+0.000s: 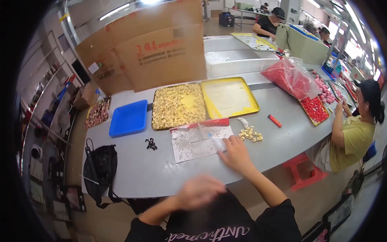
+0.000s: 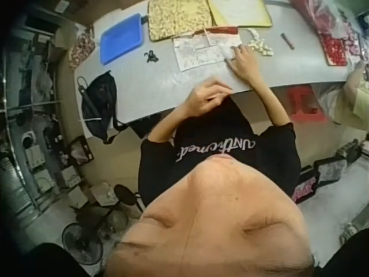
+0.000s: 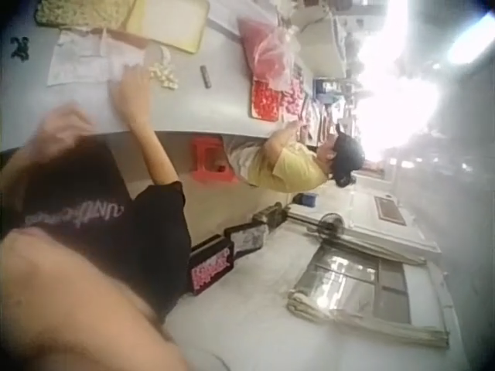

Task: Applying precision glue to small plastic components and assembling them at a factory workbench.

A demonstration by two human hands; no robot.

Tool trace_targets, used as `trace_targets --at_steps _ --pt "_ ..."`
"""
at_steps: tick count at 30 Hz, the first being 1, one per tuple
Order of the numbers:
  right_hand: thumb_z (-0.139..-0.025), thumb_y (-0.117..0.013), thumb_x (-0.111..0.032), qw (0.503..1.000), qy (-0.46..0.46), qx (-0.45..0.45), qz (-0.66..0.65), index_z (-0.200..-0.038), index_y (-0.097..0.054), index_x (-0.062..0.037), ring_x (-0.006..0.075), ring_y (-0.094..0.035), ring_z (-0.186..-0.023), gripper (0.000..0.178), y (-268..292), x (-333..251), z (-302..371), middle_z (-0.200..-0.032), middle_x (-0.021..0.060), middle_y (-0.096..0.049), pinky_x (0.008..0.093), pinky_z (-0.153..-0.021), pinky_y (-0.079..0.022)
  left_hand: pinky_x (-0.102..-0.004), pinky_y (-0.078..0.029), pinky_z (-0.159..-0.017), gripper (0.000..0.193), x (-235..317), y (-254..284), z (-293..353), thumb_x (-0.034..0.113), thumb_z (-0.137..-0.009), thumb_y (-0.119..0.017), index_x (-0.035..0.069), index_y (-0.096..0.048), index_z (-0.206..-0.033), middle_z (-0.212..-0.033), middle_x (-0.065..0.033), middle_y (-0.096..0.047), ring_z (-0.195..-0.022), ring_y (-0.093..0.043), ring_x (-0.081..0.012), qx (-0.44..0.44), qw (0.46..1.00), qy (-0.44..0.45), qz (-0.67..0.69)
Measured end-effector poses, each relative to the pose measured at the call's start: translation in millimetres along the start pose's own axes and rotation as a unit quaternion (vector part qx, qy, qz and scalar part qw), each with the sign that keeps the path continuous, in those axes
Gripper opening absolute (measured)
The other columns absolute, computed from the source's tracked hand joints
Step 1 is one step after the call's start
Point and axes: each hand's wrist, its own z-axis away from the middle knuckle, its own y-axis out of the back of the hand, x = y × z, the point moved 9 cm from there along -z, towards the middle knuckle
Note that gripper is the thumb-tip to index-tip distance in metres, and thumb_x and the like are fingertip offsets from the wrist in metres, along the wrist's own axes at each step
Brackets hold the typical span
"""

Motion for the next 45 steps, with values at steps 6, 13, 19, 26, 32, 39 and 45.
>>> trace_targets --at_steps 6,13,19,26,32,39,45 --pt "-0.079 -0.069 -0.026 1.000 -0.012 0.003 -0.010 -0.108 -0.056 0.0024 0.0344 -0.051 -0.094 0.043 6.5 -0.4 -9.4 -0.097 0.0170 -0.053 0.0418 -0.082 -0.043 -0.0371 -0.048 -0.082 0.014 -80.8 153.0 84.5 0.003 -0.082 -0.058 0.002 -0.063 -0.095 -0.101 -0.0132 -0.062 -0.095 -0.059 -0.0302 0.268 0.887 0.167 -0.336" --pt "-0.078 -0.069 -0.022 0.999 0.002 -0.014 -0.040 -0.101 -0.058 0.0016 0.0329 -0.053 -0.091 0.035 -2.3 -3.2 -18.1 -0.093 0.0156 -0.053 0.0408 -0.078 -0.044 -0.0389 -0.046 -0.087 0.020 -107.9 219.7 111.1 -0.003 -0.082 -0.056 0.002 -0.062 -0.100 -0.107 -0.0136 -0.056 -0.099 -0.055 -0.0313 0.248 0.821 0.211 -0.468" --pt "-0.076 -0.072 -0.018 0.993 -0.048 0.019 -0.103 -0.099 -0.061 -0.0004 0.0310 -0.055 -0.085 0.030 6.5 18.0 -5.7 -0.089 0.0141 -0.054 0.0385 -0.073 -0.046 -0.0378 -0.047 -0.082 0.020 -133.1 219.8 85.5 -0.002 -0.080 -0.059 0.003 -0.063 -0.099 -0.098 -0.0115 -0.060 -0.094 -0.056 -0.0303 0.130 0.862 0.181 -0.455" --pt "-0.075 -0.074 -0.012 0.978 -0.075 0.112 -0.161 -0.101 -0.066 0.0002 0.0201 -0.056 -0.069 0.030 33.8 34.4 -6.7 -0.081 0.0104 -0.058 0.0301 -0.060 -0.045 -0.0341 -0.046 -0.070 0.011 -141.6 232.2 98.4 -0.004 -0.079 -0.063 -0.001 -0.064 -0.089 -0.085 -0.0122 -0.053 -0.078 -0.057 -0.0272 0.213 0.863 0.222 -0.400" --pt "-0.090 -0.062 -0.014 0.801 -0.201 0.101 -0.555 -0.116 -0.060 0.0060 0.0138 -0.063 -0.075 0.033 16.1 60.6 -29.2 -0.093 0.0130 -0.066 0.0264 -0.065 -0.054 -0.0280 -0.048 -0.068 0.008 -123.0 240.2 89.7 -0.003 -0.082 -0.063 0.000 -0.067 -0.088 -0.088 -0.0077 -0.054 -0.078 -0.058 -0.0182 0.309 0.874 0.204 -0.316" --pt "-0.097 -0.049 -0.038 0.709 -0.224 0.096 -0.661 -0.110 -0.054 0.0054 0.0120 -0.062 -0.069 0.046 4.2 50.8 -95.0 -0.094 0.0186 -0.066 0.0222 -0.064 -0.054 -0.0222 -0.048 -0.072 0.011 -125.9 148.2 12.3 -0.003 -0.085 -0.062 0.001 -0.067 -0.094 -0.097 -0.0052 -0.057 -0.084 -0.058 -0.0114 0.272 0.948 0.162 0.037" --pt "-0.094 -0.058 -0.034 0.656 -0.220 0.074 -0.718 -0.109 -0.054 -0.0008 0.0048 -0.044 -0.058 0.037 -23.0 42.8 -115.2 -0.113 0.0163 -0.062 0.0160 -0.053 -0.041 -0.0276 -0.051 -0.082 0.010 -165.2 74.6 -4.2 -0.002 -0.079 -0.068 0.001 -0.069 -0.089 -0.099 -0.0072 -0.060 -0.092 -0.059 -0.0161 0.223 0.933 0.223 0.173"
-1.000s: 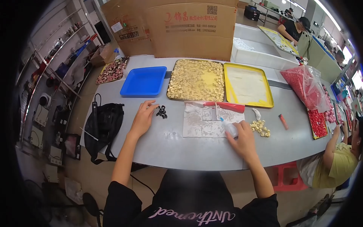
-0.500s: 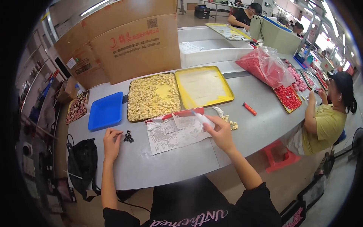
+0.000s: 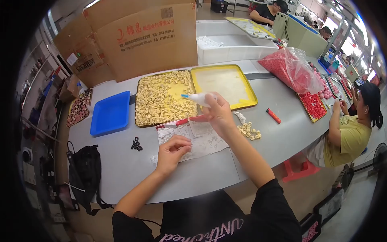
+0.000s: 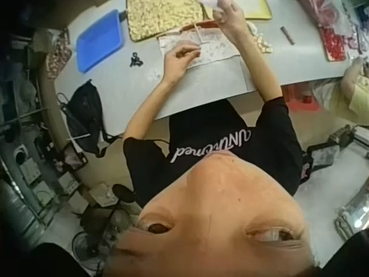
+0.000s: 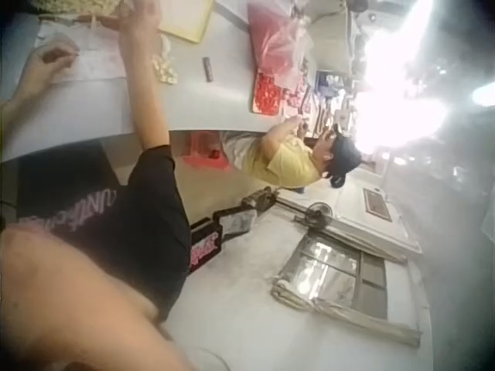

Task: Applying precision glue to small plastic components and assembling them at a factory workbench.

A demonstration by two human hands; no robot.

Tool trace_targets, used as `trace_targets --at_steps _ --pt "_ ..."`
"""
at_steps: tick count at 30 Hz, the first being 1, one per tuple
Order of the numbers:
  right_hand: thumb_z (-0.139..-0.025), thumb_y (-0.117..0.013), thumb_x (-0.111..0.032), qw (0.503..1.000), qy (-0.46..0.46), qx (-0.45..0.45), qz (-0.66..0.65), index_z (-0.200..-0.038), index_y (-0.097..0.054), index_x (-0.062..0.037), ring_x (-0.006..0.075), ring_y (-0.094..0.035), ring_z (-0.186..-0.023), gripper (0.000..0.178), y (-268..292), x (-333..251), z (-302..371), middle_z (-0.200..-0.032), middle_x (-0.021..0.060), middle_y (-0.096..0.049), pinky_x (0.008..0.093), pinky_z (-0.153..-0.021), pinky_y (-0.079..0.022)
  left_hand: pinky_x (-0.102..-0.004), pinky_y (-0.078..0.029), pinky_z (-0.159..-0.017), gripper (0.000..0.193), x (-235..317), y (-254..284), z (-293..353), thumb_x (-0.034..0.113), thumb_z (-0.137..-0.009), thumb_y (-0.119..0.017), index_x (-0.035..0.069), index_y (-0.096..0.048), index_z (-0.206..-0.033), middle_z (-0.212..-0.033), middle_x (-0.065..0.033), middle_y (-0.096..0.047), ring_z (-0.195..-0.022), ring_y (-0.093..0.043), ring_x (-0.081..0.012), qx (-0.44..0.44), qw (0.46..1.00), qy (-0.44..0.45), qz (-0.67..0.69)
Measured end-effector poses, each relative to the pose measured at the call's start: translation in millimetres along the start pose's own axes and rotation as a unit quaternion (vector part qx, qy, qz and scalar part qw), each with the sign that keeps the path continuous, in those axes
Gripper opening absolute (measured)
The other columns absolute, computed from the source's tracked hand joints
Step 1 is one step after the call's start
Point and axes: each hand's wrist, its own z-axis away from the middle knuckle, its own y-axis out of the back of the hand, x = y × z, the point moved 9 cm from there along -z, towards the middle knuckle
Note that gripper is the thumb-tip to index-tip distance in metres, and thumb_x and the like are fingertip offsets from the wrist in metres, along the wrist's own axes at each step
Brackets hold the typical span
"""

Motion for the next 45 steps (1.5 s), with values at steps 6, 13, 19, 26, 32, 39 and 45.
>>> trace_targets --at_steps 6,13,19,26,32,39,45 --pt "-0.092 -0.056 -0.044 0.991 -0.044 -0.091 -0.085 -0.108 -0.053 -0.0092 0.0020 -0.032 -0.055 0.038 -9.3 20.1 9.0 -0.110 0.0103 -0.064 0.0171 -0.051 -0.027 -0.0284 -0.051 -0.077 0.015 -3.0 21.8 14.8 -0.003 -0.072 -0.074 0.001 -0.067 -0.084 -0.093 -0.0080 -0.063 -0.087 -0.061 -0.0183 0.091 0.992 -0.051 -0.076" --pt "-0.098 -0.039 -0.050 0.990 -0.075 -0.118 -0.025 -0.108 -0.045 -0.0083 0.0084 -0.039 -0.051 0.043 -21.7 36.3 21.2 -0.083 0.0124 -0.061 0.0208 -0.048 -0.034 -0.0279 -0.055 -0.070 0.024 10.6 23.2 16.2 -0.006 -0.070 -0.076 0.001 -0.064 -0.090 -0.093 -0.0093 -0.063 -0.083 -0.064 -0.0197 0.135 0.975 -0.122 -0.127" --pt "-0.101 -0.033 -0.044 0.992 -0.044 -0.116 -0.018 -0.115 -0.042 -0.0079 0.0089 -0.038 -0.046 0.040 -32.3 41.8 28.2 -0.087 0.0152 -0.058 0.0206 -0.043 -0.034 -0.0274 -0.058 -0.076 0.038 8.6 19.8 21.5 -0.014 -0.073 -0.071 -0.002 -0.049 -0.102 -0.102 -0.0152 -0.058 -0.092 -0.063 -0.0184 0.110 0.980 -0.123 -0.108" --pt "-0.101 -0.036 -0.043 0.989 -0.034 -0.133 0.054 -0.111 -0.041 -0.0083 0.0085 -0.038 -0.046 0.036 -35.0 38.0 33.7 -0.084 0.0157 -0.058 0.0203 -0.042 -0.033 -0.0246 -0.057 -0.067 0.036 10.8 24.8 23.1 -0.006 -0.072 -0.076 -0.002 -0.054 -0.100 -0.097 -0.0115 -0.064 -0.080 -0.067 -0.0155 0.159 0.974 -0.140 -0.078" --pt "-0.100 -0.037 -0.044 0.987 -0.037 -0.130 0.088 -0.106 -0.041 -0.0081 0.0083 -0.037 -0.045 0.037 -35.6 43.4 33.6 -0.082 0.0160 -0.058 0.0199 -0.041 -0.033 -0.0231 -0.055 -0.065 0.036 15.5 25.5 24.1 -0.004 -0.072 -0.077 -0.001 -0.054 -0.100 -0.097 -0.0115 -0.065 -0.078 -0.065 -0.0134 0.156 0.967 -0.171 -0.109" --pt "-0.100 -0.037 -0.045 0.984 -0.027 -0.129 0.116 -0.104 -0.040 -0.0067 0.0072 -0.036 -0.044 0.038 -35.9 43.1 34.3 -0.081 0.0153 -0.059 0.0190 -0.040 -0.033 -0.0226 -0.055 -0.065 0.035 15.0 25.0 24.0 -0.003 -0.073 -0.077 -0.001 -0.055 -0.100 -0.096 -0.0114 -0.065 -0.078 -0.065 -0.0127 0.148 0.970 -0.165 -0.099" --pt "-0.100 -0.042 -0.041 0.984 -0.025 -0.142 0.102 -0.102 -0.039 -0.0070 0.0087 -0.042 -0.046 0.034 -35.7 43.3 33.8 -0.081 0.0147 -0.061 0.0187 -0.039 -0.034 -0.0224 -0.055 -0.065 0.035 14.0 24.5 24.4 -0.004 -0.073 -0.076 -0.001 -0.055 -0.100 -0.097 -0.0115 -0.065 -0.078 -0.065 -0.0124 0.144 0.971 -0.165 -0.097"
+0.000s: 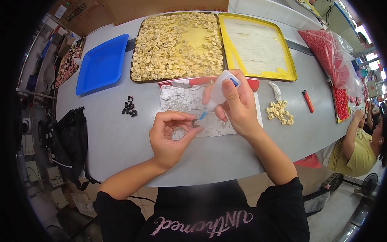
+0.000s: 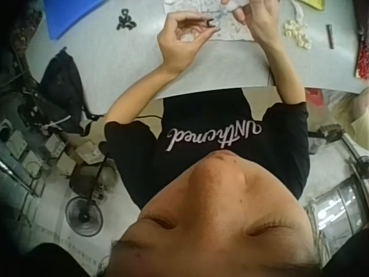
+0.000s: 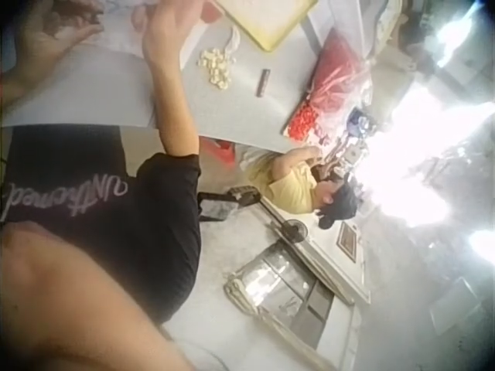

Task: Applying precision glue to small plastic components and assembling them at a factory workbench.

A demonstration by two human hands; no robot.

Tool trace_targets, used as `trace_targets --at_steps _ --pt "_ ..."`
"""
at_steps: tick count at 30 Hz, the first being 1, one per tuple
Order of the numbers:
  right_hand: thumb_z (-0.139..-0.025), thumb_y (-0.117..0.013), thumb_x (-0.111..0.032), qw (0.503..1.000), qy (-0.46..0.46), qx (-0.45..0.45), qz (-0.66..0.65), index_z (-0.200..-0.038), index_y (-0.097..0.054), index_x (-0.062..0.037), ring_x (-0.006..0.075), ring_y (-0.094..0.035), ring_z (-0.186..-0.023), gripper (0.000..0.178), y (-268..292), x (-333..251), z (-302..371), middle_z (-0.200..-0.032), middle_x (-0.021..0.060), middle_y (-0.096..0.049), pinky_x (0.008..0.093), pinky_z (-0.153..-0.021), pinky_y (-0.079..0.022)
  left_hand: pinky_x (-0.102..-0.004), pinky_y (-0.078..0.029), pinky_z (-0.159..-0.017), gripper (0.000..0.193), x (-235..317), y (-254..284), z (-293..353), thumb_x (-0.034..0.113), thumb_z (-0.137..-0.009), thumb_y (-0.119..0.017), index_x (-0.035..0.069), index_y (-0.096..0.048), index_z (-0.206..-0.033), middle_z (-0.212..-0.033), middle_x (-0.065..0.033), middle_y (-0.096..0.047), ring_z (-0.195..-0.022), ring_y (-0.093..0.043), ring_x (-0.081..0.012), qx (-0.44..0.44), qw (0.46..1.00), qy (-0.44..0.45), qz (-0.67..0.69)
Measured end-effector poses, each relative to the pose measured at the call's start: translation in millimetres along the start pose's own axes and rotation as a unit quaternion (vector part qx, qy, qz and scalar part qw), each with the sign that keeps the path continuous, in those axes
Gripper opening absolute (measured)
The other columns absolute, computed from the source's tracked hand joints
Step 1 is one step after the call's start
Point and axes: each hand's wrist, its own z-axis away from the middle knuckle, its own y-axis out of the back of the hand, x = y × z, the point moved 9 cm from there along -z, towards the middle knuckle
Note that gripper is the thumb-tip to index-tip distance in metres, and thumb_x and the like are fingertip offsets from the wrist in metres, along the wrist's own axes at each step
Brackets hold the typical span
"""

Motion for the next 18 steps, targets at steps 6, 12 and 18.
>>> trace_targets --at_steps 6,12,18 --pt "-0.100 -0.041 -0.040 1.000 0.004 -0.002 0.018 -0.102 -0.039 -0.0064 0.0089 -0.043 -0.046 0.034 -1.2 -3.1 1.0 -0.081 0.0148 -0.061 0.0193 -0.039 -0.035 -0.0223 -0.054 -0.064 0.035 0.5 -1.3 -0.8 -0.004 -0.073 -0.076 -0.001 -0.055 -0.100 -0.097 -0.0115 -0.065 -0.078 -0.065 -0.0122 -0.002 1.000 0.006 0.005" --pt "-0.100 -0.042 -0.040 1.000 0.012 -0.009 0.021 -0.103 -0.038 -0.0061 0.0088 -0.043 -0.046 0.034 -3.2 -4.8 1.2 -0.081 0.0151 -0.061 0.0194 -0.039 -0.035 -0.0220 -0.054 -0.065 0.035 -0.1 -0.5 0.1 -0.003 -0.074 -0.076 0.000 -0.055 -0.100 -0.096 -0.0109 -0.066 -0.077 -0.064 -0.0117 -0.002 1.000 0.004 -0.006" --pt "-0.099 -0.043 -0.040 1.000 0.015 -0.005 0.024 -0.103 -0.038 -0.0058 0.0084 -0.042 -0.046 0.035 -1.9 -6.2 1.5 -0.080 0.0152 -0.061 0.0188 -0.040 -0.034 -0.0221 -0.054 -0.065 0.034 -0.8 -0.8 -0.3 -0.003 -0.073 -0.077 0.000 -0.054 -0.099 -0.096 -0.0113 -0.066 -0.077 -0.064 -0.0114 -0.001 1.000 0.007 -0.002"
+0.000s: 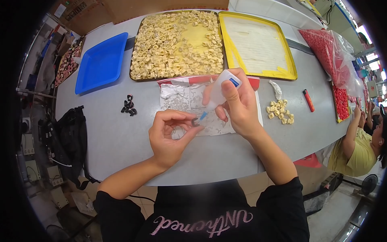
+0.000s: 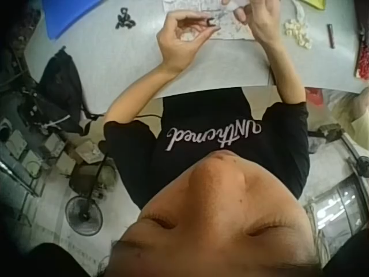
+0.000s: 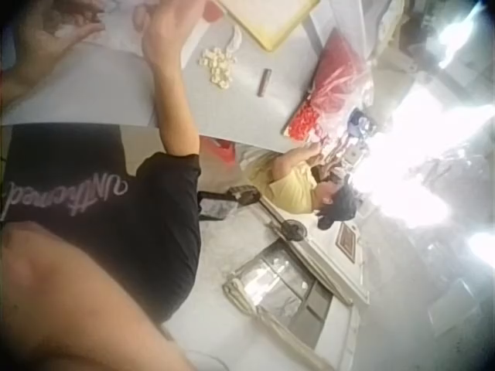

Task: Applying precision glue to small plastic components and assembling them at a factory workbench.

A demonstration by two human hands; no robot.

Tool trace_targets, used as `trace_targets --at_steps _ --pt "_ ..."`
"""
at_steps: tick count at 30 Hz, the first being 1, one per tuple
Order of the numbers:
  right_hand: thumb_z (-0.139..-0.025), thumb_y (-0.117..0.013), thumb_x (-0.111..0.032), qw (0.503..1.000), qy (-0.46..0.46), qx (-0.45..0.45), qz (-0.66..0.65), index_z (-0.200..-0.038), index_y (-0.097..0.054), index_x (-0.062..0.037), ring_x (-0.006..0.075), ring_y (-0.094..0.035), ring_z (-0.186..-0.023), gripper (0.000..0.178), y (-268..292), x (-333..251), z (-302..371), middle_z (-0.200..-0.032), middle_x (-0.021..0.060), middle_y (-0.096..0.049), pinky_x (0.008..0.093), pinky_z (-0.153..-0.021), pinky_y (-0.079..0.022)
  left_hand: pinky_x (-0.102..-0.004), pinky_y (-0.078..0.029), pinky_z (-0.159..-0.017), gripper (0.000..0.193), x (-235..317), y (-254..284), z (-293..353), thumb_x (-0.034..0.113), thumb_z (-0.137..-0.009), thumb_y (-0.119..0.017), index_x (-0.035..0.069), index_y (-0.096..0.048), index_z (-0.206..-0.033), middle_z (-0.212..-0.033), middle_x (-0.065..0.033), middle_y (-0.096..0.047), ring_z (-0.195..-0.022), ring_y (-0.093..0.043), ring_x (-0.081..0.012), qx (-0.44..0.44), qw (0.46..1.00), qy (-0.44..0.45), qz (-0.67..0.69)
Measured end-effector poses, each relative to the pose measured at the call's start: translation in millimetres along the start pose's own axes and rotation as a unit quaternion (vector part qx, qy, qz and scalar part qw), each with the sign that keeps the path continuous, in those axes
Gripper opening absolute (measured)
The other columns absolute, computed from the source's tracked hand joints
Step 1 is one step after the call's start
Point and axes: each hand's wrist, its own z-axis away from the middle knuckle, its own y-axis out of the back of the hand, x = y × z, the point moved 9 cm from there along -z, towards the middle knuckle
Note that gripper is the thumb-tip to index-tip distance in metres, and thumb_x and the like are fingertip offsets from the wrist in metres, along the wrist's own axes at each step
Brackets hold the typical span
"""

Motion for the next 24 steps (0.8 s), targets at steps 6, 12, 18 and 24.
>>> trace_targets --at_steps 6,12,18,24 --pt "-0.099 -0.044 -0.040 1.000 0.001 0.002 0.004 -0.103 -0.038 -0.0060 0.0079 -0.042 -0.047 0.035 0.2 -1.9 0.3 -0.079 0.0149 -0.061 0.0183 -0.040 -0.034 -0.0222 -0.054 -0.065 0.033 2.0 0.5 -0.7 -0.004 -0.073 -0.076 0.000 -0.053 -0.097 -0.096 -0.0119 -0.066 -0.076 -0.064 -0.0117 0.001 1.000 -0.007 -0.004" --pt "-0.099 -0.044 -0.041 1.000 0.001 0.006 0.010 -0.102 -0.037 -0.0063 0.0072 -0.042 -0.048 0.035 1.0 -3.2 0.2 -0.079 0.0143 -0.061 0.0178 -0.041 -0.034 -0.0223 -0.053 -0.064 0.034 0.4 0.6 -0.3 -0.005 -0.073 -0.076 0.001 -0.052 -0.096 -0.096 -0.0127 -0.066 -0.075 -0.064 -0.0117 0.001 1.000 -0.008 -0.004" --pt "-0.099 -0.043 -0.041 1.000 0.007 0.004 0.012 -0.103 -0.036 -0.0065 0.0068 -0.042 -0.050 0.036 3.7 -2.7 0.4 -0.079 0.0139 -0.061 0.0174 -0.041 -0.033 -0.0225 -0.053 -0.064 0.035 1.7 0.4 -0.1 -0.005 -0.073 -0.076 0.001 -0.050 -0.095 -0.097 -0.0134 -0.066 -0.075 -0.064 -0.0117 0.001 1.000 -0.011 -0.001" --pt "-0.099 -0.043 -0.041 1.000 0.006 0.001 0.008 -0.103 -0.036 -0.0064 0.0070 -0.043 -0.051 0.036 1.2 -2.6 0.4 -0.080 0.0141 -0.061 0.0174 -0.041 -0.034 -0.0229 -0.053 -0.064 0.035 0.9 0.7 0.4 -0.005 -0.073 -0.076 0.002 -0.050 -0.095 -0.097 -0.0139 -0.066 -0.074 -0.064 -0.0119 -0.002 1.000 -0.012 -0.005"
